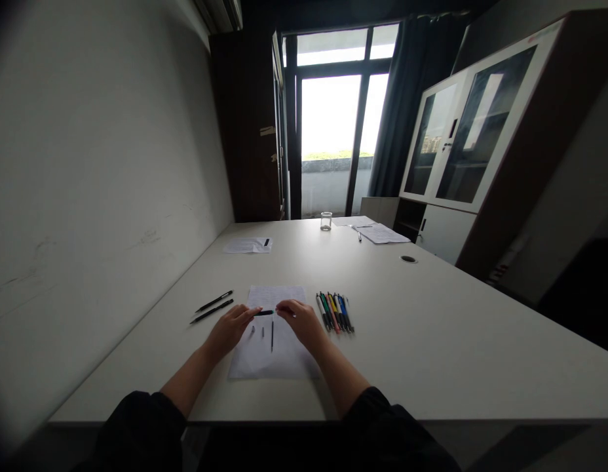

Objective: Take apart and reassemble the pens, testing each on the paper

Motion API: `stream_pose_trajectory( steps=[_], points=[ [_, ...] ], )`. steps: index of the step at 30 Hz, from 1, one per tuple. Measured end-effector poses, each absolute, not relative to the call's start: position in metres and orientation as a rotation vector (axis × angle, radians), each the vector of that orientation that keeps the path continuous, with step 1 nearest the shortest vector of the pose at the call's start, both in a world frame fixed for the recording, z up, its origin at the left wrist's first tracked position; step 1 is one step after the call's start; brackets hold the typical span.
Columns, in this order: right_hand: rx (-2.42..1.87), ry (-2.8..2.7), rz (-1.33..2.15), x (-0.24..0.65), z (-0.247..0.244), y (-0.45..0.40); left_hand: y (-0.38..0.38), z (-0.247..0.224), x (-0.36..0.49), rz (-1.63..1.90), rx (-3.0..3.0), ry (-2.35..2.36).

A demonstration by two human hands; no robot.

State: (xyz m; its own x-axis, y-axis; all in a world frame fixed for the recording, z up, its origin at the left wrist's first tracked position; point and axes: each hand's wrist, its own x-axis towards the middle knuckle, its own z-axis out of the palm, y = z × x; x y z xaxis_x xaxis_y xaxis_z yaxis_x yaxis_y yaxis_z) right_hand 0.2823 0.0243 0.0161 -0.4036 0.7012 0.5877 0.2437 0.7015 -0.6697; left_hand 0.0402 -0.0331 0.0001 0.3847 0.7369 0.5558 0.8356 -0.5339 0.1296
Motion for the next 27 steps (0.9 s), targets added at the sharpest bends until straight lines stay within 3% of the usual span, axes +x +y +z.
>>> stream_pose_trajectory(
  steps=[27],
  points=[
    [-0.712,-2.126,0.549,0.2842,0.0152,0.0212,-0.0354,0.0047,0.0414,-0.873,-2.488,-1.449]
  ],
)
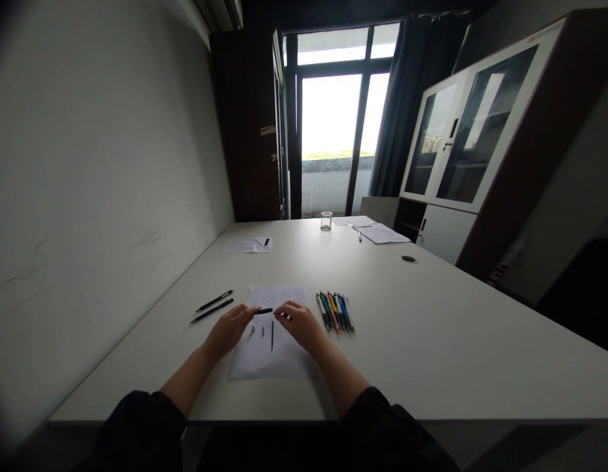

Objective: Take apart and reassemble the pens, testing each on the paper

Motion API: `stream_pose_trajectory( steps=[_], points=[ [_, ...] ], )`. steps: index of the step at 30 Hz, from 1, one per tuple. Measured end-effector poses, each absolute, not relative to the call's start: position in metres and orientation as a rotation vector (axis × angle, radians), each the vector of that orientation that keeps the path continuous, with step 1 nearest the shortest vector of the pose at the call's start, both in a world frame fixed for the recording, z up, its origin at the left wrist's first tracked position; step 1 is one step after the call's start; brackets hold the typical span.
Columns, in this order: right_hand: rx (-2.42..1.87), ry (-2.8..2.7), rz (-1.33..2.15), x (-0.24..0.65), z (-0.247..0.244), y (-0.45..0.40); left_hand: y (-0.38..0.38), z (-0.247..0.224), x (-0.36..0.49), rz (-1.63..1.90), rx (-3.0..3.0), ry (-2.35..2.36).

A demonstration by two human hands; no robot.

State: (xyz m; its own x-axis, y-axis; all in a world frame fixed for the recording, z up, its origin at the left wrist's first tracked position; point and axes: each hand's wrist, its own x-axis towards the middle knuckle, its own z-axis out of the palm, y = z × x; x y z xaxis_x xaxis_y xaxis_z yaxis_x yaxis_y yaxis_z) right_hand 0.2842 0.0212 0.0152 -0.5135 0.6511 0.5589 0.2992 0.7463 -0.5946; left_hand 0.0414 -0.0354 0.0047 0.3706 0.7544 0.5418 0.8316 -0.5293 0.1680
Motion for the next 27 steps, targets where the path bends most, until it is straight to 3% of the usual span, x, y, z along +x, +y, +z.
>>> stream_pose_trajectory(
  steps=[6,17,27],
  points=[
    [-0.625,-2.347,0.395,0.2856,0.0109,0.0212,-0.0362,0.0038,0.0423,-0.861,-2.456,-1.526],
    [-0.701,-2.553,0.415,0.2848,0.0058,0.025,-0.0353,0.0026,0.0403,-0.758,-2.425,-1.642],
    [-0.742,-2.681,0.162,0.283,0.0084,0.0166,-0.0357,0.0042,0.0405,-0.766,-2.458,-1.68]
  ],
)
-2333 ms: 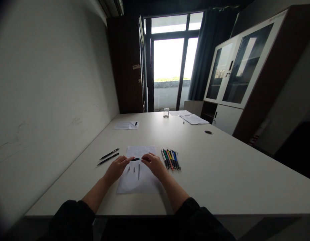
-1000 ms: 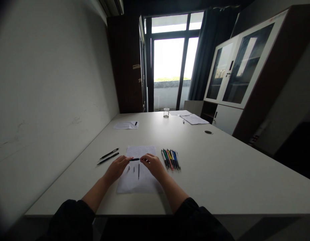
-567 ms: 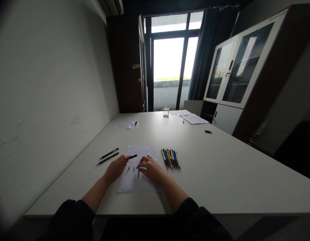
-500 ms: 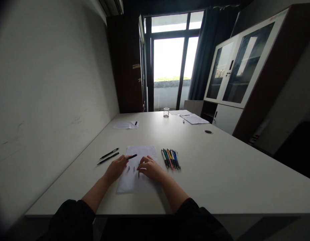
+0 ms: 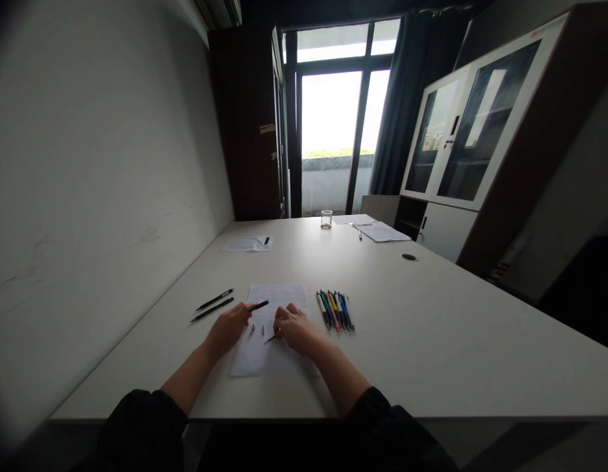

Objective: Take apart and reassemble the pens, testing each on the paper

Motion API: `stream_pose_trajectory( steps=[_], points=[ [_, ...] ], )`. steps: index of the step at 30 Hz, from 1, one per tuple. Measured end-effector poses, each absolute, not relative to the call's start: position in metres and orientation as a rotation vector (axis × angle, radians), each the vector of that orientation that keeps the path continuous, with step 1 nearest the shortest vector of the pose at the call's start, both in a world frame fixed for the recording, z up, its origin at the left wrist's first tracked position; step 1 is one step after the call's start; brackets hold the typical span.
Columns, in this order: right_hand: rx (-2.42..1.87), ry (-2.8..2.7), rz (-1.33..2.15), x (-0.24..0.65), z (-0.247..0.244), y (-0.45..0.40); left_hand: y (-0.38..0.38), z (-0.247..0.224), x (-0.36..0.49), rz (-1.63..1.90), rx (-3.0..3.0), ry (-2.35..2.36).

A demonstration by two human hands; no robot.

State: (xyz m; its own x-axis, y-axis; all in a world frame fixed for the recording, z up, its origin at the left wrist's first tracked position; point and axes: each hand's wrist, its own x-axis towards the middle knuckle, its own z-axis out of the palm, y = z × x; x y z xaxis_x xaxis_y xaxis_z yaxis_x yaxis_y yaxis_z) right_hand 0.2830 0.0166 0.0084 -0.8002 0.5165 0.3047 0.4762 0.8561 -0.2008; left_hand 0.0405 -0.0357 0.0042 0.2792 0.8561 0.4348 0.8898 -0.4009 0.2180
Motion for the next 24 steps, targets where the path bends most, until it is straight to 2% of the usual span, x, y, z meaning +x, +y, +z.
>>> stream_pose_trajectory(
  steps=[7,15,24],
  points=[
    [-0.689,-2.663,0.14,0.283,0.007,0.012,-0.034,0.001,0.039,-0.783,-2.449,-1.678],
    [-0.682,-2.425,0.378,0.283,0.006,0.021,-0.035,0.0,0.039,-0.885,-2.495,-1.639],
    [-0.704,-2.087,0.496,0.289,0.017,0.028,-0.031,-0.004,0.037,-1.01,-2.495,-1.564]
  ],
)
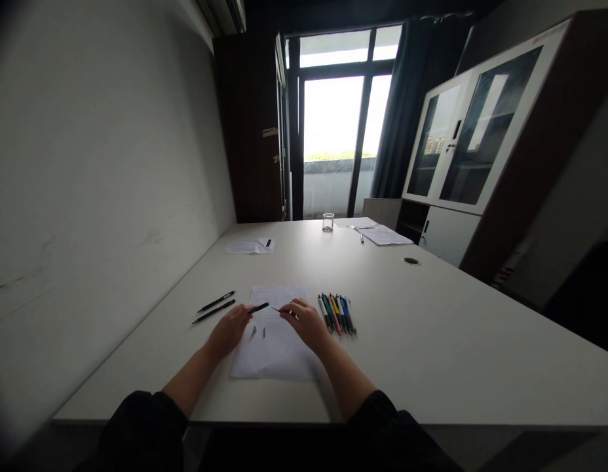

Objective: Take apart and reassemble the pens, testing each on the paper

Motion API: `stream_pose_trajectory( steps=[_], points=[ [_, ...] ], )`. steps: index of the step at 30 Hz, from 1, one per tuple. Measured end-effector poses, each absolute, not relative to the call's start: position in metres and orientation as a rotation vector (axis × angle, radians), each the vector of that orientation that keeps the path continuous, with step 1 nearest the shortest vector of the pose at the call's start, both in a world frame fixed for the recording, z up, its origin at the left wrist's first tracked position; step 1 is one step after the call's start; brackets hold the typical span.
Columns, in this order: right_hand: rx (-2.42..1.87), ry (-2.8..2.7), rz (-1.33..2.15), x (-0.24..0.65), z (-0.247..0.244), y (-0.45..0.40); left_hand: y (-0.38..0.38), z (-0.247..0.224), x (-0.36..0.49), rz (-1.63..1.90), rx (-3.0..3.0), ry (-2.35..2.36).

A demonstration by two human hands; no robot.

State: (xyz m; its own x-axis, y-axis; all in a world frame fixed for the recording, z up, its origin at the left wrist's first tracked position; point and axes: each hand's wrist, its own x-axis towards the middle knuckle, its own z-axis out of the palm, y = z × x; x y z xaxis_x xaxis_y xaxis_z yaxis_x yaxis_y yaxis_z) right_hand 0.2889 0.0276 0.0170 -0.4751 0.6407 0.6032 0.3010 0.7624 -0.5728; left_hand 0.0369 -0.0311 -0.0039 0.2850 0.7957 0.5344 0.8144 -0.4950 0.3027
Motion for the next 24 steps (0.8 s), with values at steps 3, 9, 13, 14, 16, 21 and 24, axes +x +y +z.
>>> stream_pose_trajectory(
  steps=[3,9,13,14,16,21,24],
  points=[
    [-0.786,-1.872,0.661,0.289,0.02,0.026,-0.032,-0.003,0.037,-0.991,-2.492,-1.556],
    [-0.745,-1.483,1.104,0.287,0.028,0.024,-0.036,0.001,0.037,-0.942,-2.489,-1.547],
    [-0.716,-1.398,1.188,0.288,0.029,0.024,-0.036,0.001,0.038,-0.918,-2.494,-1.552],
    [-0.719,-1.392,1.193,0.288,0.029,0.024,-0.036,0.001,0.038,-0.917,-2.491,-1.557],
    [-0.725,-1.393,1.202,0.288,0.028,0.024,-0.035,0.0,0.038,-0.907,-2.49,-1.565],
    [-0.721,-1.392,1.231,0.286,0.027,0.025,-0.035,-0.001,0.038,-0.899,-2.496,-1.565],
    [-0.715,-1.39,1.249,0.286,0.028,0.025,-0.035,0.0,0.038,-0.92,-2.505,-1.566]
  ],
)
